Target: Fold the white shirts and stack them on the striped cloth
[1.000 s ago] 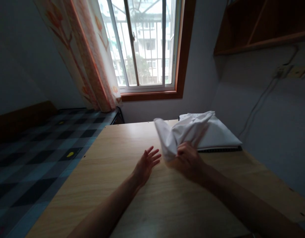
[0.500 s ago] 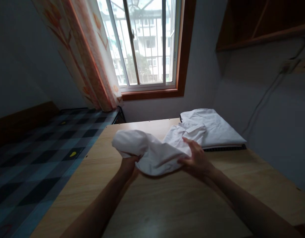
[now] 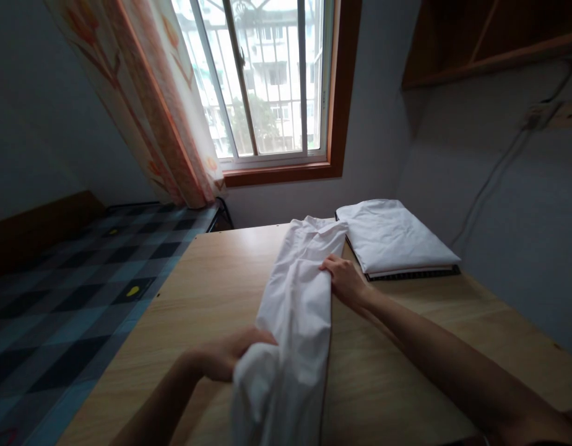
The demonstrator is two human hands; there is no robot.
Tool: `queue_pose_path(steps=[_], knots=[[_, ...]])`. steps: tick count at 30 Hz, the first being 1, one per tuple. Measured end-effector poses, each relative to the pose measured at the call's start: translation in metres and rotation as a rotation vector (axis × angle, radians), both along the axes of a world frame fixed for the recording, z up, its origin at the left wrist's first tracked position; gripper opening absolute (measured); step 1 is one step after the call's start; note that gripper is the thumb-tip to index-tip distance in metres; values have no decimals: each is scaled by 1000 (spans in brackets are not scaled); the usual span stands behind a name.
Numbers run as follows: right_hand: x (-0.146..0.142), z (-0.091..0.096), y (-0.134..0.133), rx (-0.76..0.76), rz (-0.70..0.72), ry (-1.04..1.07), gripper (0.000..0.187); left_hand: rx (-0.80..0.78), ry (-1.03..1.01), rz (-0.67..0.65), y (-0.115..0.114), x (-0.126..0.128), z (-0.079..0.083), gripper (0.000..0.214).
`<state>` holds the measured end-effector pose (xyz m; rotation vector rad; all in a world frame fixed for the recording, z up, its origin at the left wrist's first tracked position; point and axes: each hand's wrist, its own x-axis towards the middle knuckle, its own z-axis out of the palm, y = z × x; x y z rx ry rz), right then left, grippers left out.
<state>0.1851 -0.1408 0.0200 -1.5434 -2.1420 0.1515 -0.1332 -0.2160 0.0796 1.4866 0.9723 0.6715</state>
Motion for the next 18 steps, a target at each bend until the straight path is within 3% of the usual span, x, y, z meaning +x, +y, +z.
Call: queue_pose_path(steps=[2, 4, 5, 7, 9, 11, 15, 18], knots=[[1, 16, 16, -171, 108, -106, 27, -68, 106, -391, -10, 13, 19, 53], [0, 32, 24, -221, 64, -215, 22, -108, 161, -627, -14, 25, 36, 52], [-4, 39, 25, -195, -4, -238, 21, -83, 152, -610, -13, 30, 40, 49], [-21, 45, 21, -133, -103, -215, 34, 62, 149, -410, -5, 38, 35, 41], [-46, 40, 12, -153, -87, -175, 48, 283, 228, -153, 9, 47, 16, 36], [-71, 28, 4, -204, -38, -181, 45, 455, 366, -18, 23, 56, -12, 37], [-86, 8, 3, -197, -49, -106, 23, 616, 561, -38, 36, 71, -52, 35], [-49, 14, 5, -102, -138, 189, 26, 601, 555, -123, 34, 75, -56, 34]])
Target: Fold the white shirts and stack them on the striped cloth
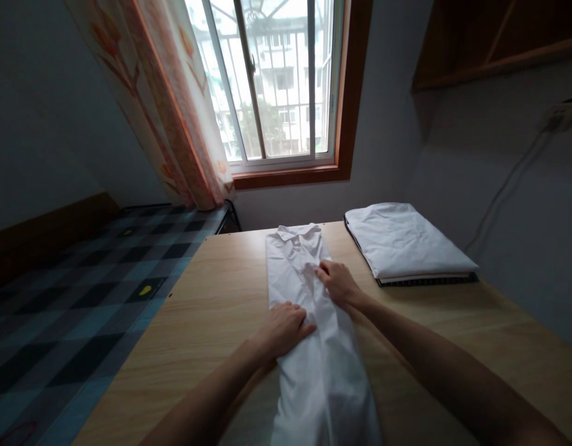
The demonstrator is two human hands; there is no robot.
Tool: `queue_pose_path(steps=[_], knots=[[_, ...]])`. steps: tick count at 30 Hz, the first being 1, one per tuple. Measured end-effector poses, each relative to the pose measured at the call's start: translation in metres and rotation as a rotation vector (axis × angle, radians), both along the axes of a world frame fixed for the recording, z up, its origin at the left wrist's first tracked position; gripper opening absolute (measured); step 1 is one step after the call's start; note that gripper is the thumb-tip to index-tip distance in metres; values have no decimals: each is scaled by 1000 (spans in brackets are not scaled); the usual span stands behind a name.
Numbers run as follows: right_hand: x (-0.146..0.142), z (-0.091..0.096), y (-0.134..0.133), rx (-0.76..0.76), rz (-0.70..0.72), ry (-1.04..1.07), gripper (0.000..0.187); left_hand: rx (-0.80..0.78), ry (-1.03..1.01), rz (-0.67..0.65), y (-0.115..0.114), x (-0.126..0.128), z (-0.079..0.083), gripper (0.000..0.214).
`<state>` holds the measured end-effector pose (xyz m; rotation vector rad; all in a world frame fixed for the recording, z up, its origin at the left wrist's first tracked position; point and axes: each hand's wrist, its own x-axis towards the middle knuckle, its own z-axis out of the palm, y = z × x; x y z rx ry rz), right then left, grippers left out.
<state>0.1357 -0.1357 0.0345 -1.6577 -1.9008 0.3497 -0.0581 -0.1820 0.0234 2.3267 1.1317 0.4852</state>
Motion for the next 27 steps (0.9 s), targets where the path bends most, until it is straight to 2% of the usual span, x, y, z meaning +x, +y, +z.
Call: queue_pose_path(steps=[3, 5, 7, 8, 9, 11, 12, 14, 16, 17, 18, 19, 21, 22, 24, 27], knots=[[66, 10, -14, 185, -197, 317, 28, -143, -162, -43, -2, -10, 8, 44], [113, 9, -35, 249, -334, 359, 28, -245, -345, 13, -1, -31, 15, 48], [151, 0, -61, 217, -442, 203, 29, -299, -507, 130, 2, -63, 22, 48], [166, -7, -74, 147, -466, 94, 28, -298, -536, 181, 4, -81, 25, 48], [176, -13, -85, 73, -475, -2, 25, -291, -526, 220, 6, -99, 29, 47], [186, -23, -100, 0, -500, -148, 14, -273, -321, 239, 8, -130, 38, 42], [185, -24, -103, 20, -512, -190, 11, -224, -190, 275, 9, -141, 43, 41], [175, -20, -100, 153, -505, -232, 13, -57, 42, 407, 9, -147, 55, 35], [154, -10, -86, 297, -372, -234, 20, 140, 134, 532, 9, -134, 65, 23], [140, -4, -77, 337, -258, -230, 26, 213, 117, 537, 10, -122, 68, 14], [124, 0, -68, 341, -113, -227, 34, 268, 67, 496, 13, -106, 69, 7], [106, 2, -60, 305, 41, -231, 45, 304, -6, 409, 16, -89, 69, 13], [70, 0, -44, 154, 280, -244, 67, 332, -128, 161, 28, -55, 62, 38], [53, -4, -37, 81, 362, -248, 72, 348, -145, 57, 36, -39, 57, 49], [25, -17, -26, 5, 417, -257, 64, 344, -95, -52, 52, -15, 44, 49], [2, -35, -14, 32, 332, -298, 32, 281, -6, 23, 72, 1, 27, 13]])
